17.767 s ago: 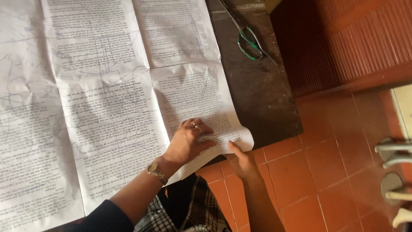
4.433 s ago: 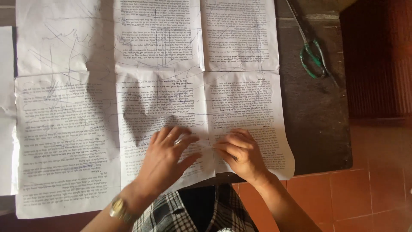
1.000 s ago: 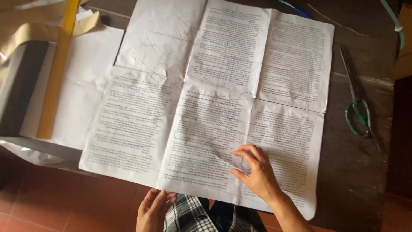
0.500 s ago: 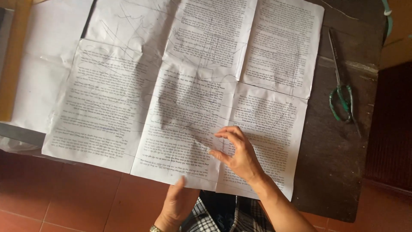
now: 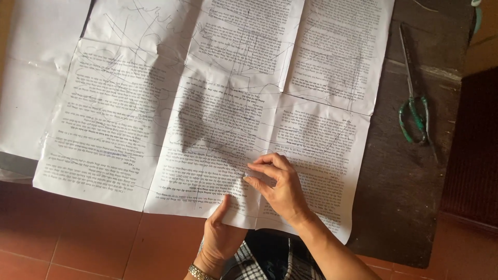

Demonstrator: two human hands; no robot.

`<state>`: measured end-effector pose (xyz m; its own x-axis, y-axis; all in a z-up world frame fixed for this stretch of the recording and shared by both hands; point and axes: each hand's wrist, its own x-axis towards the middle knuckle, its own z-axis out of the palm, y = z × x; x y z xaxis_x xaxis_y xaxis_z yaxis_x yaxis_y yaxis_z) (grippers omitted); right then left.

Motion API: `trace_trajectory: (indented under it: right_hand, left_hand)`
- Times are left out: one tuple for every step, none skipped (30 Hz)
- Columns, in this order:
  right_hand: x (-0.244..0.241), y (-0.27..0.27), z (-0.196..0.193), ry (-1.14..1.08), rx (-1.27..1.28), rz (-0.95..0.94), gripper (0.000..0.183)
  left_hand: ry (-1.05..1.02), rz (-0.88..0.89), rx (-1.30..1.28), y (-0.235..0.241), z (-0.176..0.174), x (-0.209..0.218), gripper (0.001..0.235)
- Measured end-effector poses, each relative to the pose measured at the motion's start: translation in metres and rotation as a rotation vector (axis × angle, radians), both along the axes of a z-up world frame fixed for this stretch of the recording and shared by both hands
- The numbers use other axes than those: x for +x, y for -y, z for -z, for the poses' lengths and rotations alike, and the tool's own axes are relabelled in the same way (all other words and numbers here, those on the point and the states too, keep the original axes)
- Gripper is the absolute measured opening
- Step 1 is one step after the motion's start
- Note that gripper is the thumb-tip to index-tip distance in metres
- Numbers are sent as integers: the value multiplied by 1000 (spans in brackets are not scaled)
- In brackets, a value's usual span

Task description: The person smooths a large printed sheet on a table, folds its edges, and secures the sheet with a red tape dispenser. The person uses both hands to press and align the paper, then applies tape to hold it in place.

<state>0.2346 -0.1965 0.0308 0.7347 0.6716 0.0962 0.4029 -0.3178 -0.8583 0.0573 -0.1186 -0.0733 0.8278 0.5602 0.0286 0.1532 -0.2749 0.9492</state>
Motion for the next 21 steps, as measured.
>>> trace_trajectory:
  right_hand:
    - [0,-1,-1,-20,5,17,27]
    - [1,-1,-2,-22,6,15,27]
    - [1,-1,-2,-29,-5,13,28]
    - [2,0,-3,-34,-17,11,29]
    - [3,0,-4,-35,-16,10,29]
    - [3,0,-5,-12,-21,3,29]
    - [3,1,-7,10,-25,-4,28]
    - [3,0,-9,9,-29,-5,28]
    - [4,0,-12,3,-33,-2,27]
    - [4,-1,-14,-2,-36,2,26]
    - [4,0,-14,-3,-38,1,26]
    - [4,-1,-14,43,-38,-7,24]
    - [4,-1,-14,90,-38,-15,22]
    - [5,-2,-16,92,-35,-16,22]
    - [5,-3,-17,106,-25,-27,20]
    - [5,-3,-18,121,-15,-35,17]
    - [6,-3,-18,123,-14,-34,17]
    - [6,-3,-18,133,-3,-34,13]
    - [6,-4,-18,143,8,-33,9]
    - [5,-4,-15,146,10,-31,9]
    - [4,-4,-13,172,7,-33,6]
  left_hand:
    - [27,14,-11,-1,-4,3,56]
    - [24,11,-11,0,-9,6,56]
    - [14,-8,-70,1,-13,9,45]
    - [5,-27,-129,3,-17,12,33]
    - [4,-28,-129,0,-31,23,33]
    - [8,-194,-851,-3,-45,34,32]
    - [14,-364,-1573,-5,-59,44,40]
    - [13,-366,-1576,-8,-76,53,40]
    - [-15,-449,-1702,-11,-92,61,43]
    - [-42,-529,-1827,-15,-109,69,46]
    - [-43,-531,-1828,-13,-105,68,46]
    - [-20,-501,-1816,-13,-103,67,45]
    - [3,-472,-1803,-12,-100,66,44]
    - [5,-471,-1801,-13,-103,69,44]
    - [-13,-520,-1810,-13,-107,71,44]
    - [-32,-567,-1819,-14,-110,74,43]
    - [-31,-565,-1819,-14,-111,74,43]
    - [-27,-518,-1805,-15,-113,74,45]
    - [-23,-472,-1791,-15,-115,73,47]
    - [-22,-468,-1789,-18,-123,72,47]
    - [-86,-467,-1793,-22,-131,70,53]
